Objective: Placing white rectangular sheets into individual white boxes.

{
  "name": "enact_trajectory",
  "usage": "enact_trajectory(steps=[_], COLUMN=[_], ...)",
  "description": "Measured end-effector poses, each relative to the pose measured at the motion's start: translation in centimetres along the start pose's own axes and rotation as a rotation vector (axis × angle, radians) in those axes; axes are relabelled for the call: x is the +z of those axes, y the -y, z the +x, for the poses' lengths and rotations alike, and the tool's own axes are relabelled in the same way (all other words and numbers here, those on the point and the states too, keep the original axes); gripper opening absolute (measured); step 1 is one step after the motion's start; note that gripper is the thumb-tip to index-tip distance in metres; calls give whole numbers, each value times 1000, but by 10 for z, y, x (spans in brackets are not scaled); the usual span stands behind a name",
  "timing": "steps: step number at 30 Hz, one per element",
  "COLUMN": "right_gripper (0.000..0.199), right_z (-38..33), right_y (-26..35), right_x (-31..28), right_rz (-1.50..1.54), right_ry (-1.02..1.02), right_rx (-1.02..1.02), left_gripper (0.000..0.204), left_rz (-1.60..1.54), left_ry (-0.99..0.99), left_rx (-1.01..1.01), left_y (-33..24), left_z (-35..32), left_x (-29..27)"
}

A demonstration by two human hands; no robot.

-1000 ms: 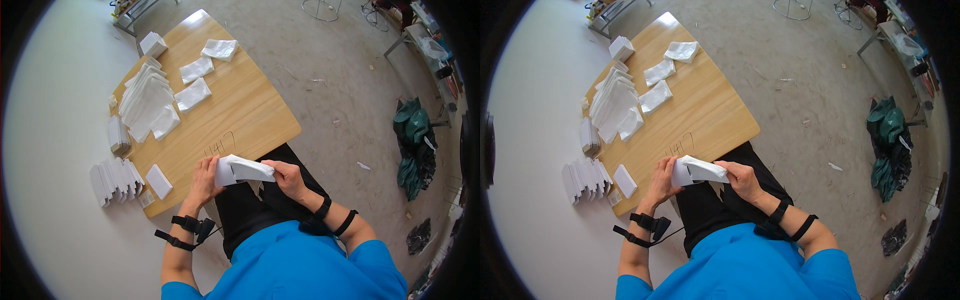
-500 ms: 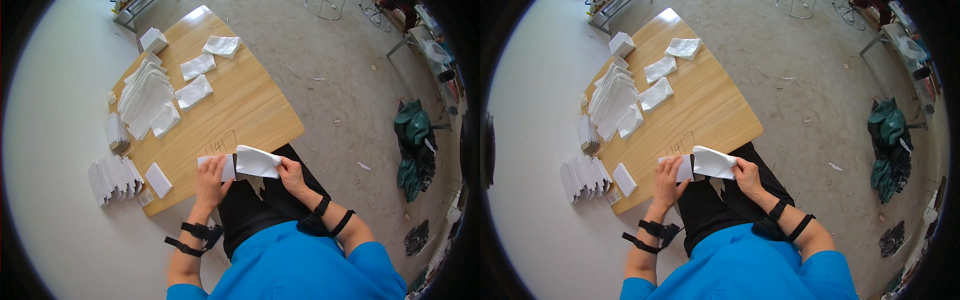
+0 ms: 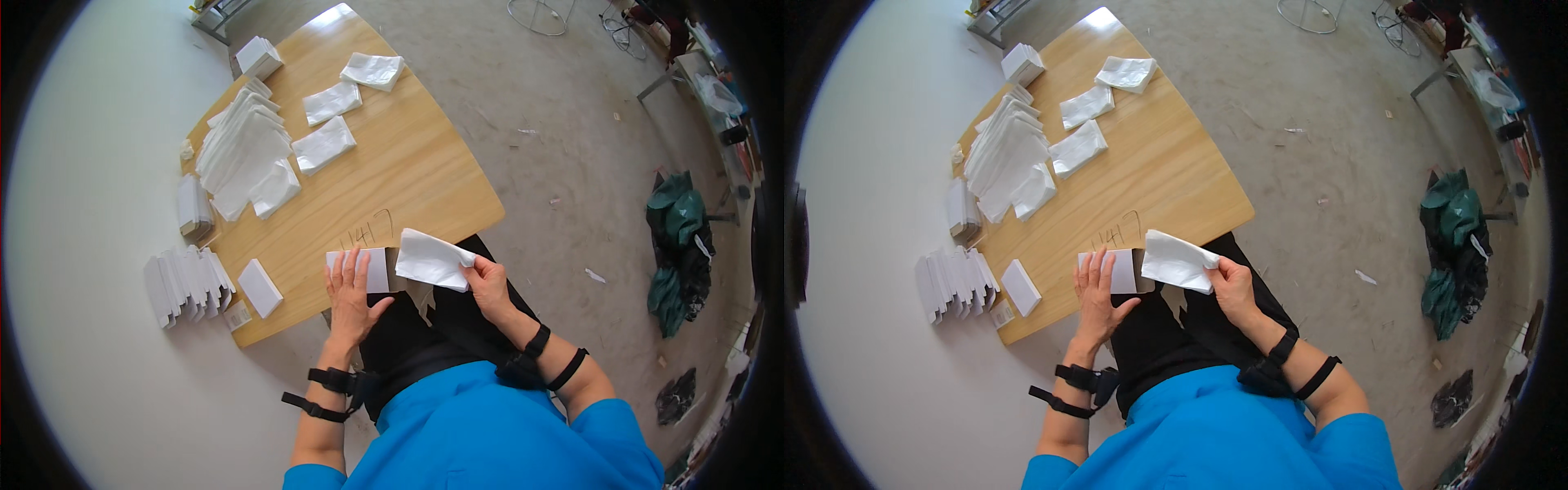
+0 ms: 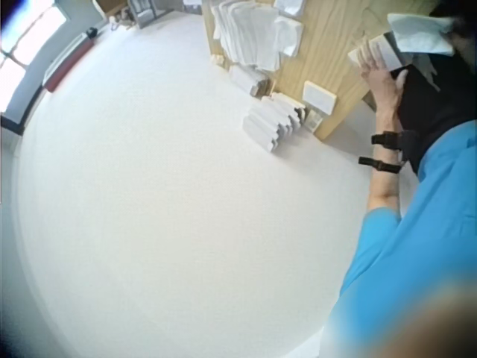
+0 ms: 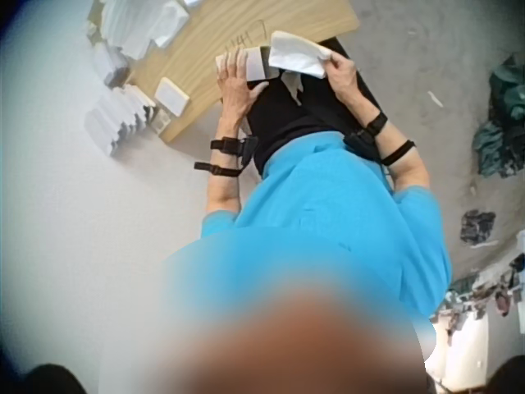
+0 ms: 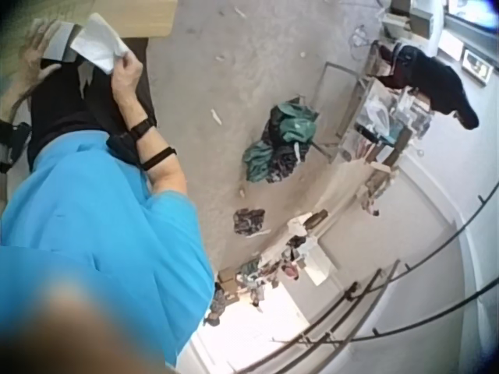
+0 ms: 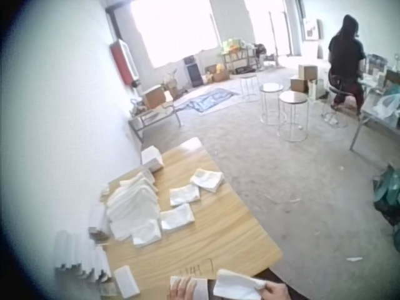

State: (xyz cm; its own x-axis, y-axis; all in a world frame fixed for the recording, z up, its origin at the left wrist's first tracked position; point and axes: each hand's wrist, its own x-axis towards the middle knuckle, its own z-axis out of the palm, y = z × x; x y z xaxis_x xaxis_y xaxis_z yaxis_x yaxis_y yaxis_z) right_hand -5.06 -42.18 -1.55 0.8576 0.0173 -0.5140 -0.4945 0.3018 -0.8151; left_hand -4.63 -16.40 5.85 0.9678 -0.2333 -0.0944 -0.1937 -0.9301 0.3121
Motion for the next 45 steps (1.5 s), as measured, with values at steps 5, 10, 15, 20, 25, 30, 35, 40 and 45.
enact_trajectory(steps=[5,10,15,20,25,30,35,40,45], right_gripper=[20,25,24,20,18,19,20,20,21], right_z=[-16,-18,-23,-18,-10,-8,-4,-1,3], right_y=[6,8,8,-15,-29,-25,-27,-28,-28], right_x=[21,29,29,18,18,21,21,22,19], right_rz=[-313,-388,-398,-282,-178,-147,-141,-131,-217], right_ry=[-34,-39,28,73,63,79,103,109,145], right_rx=[-299,-402,-365,-178,-86,-25,-15,-23,-44], left_gripper=[111,111,110,110,92,40,38,41,46], left_rz=[142,137,139,140,93,10,127,178,-54], left_ry=[202,191,235,225,96,-89,-115,-131,-83], left_rx=[-56,-18,-50,-48,1,177,124,2,-38], left_y=[22,28,27,26,13,-4,-27,-40,-26], left_z=[6,13,16,15,12,3,2,2,4], left_x=[-2,4,-1,-1,-3,10,33,42,25])
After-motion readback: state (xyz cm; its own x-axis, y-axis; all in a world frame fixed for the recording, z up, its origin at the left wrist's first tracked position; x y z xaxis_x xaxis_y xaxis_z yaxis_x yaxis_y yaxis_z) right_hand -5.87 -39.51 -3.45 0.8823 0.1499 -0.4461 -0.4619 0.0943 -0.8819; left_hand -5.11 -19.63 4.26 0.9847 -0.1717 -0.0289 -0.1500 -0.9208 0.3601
